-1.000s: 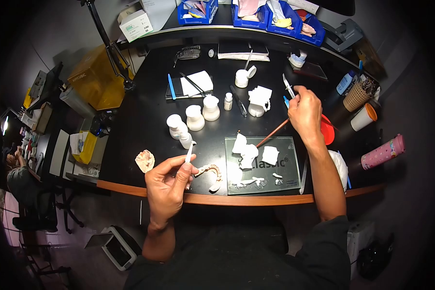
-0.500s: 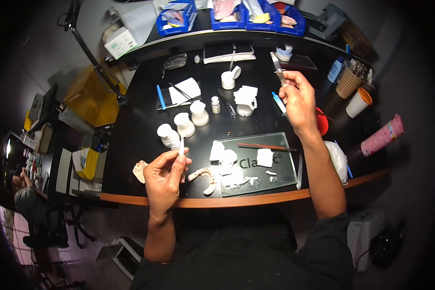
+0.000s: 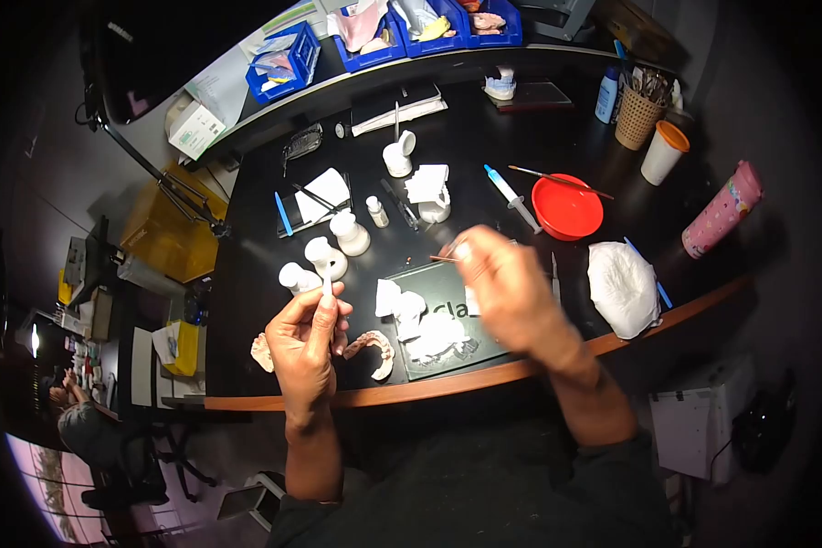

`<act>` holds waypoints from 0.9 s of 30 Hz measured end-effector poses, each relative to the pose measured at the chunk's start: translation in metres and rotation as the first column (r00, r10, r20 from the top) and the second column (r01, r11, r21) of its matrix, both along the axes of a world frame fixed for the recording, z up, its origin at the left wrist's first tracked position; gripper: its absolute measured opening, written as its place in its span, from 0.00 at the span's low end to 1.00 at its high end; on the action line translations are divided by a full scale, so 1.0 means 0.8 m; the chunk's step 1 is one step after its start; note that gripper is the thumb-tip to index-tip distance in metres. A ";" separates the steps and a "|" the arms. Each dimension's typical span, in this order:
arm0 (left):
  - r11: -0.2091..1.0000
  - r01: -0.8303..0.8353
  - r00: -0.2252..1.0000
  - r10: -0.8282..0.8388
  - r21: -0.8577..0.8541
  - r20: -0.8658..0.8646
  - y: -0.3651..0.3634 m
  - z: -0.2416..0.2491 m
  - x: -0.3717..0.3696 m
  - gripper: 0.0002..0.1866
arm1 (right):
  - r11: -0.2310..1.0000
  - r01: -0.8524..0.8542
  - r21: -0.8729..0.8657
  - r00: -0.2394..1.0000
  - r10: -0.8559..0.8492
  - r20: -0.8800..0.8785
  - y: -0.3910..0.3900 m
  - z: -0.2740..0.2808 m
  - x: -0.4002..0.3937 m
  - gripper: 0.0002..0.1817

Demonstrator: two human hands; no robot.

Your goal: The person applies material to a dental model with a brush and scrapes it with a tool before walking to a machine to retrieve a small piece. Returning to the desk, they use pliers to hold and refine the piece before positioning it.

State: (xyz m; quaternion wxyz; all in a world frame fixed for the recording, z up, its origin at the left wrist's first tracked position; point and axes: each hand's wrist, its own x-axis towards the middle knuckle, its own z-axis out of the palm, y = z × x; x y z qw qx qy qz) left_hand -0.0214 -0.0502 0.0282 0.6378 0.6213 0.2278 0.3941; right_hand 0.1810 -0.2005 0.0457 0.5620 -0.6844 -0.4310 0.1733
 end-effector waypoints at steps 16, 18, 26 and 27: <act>0.889 -0.209 0.968 0.246 0.408 -0.040 -0.026 -0.004 -0.006 0.08 | 0.983 -0.181 0.017 0.983 0.181 -0.031 0.041 -0.012 -0.072 0.21; 0.866 -0.203 0.961 0.265 0.458 -0.075 -0.025 -0.005 -0.010 0.08 | 0.981 -0.194 -0.007 0.980 0.193 -0.043 0.043 -0.014 -0.071 0.22; 0.846 -0.215 0.961 0.272 0.487 -0.047 -0.025 -0.011 -0.012 0.09 | 0.960 -0.276 0.048 0.949 0.280 -0.144 0.043 -0.014 -0.074 0.26; 0.848 -0.214 0.963 0.267 0.485 -0.042 -0.025 -0.011 -0.013 0.09 | 0.959 -0.281 0.045 0.947 0.284 -0.149 0.044 -0.015 -0.075 0.26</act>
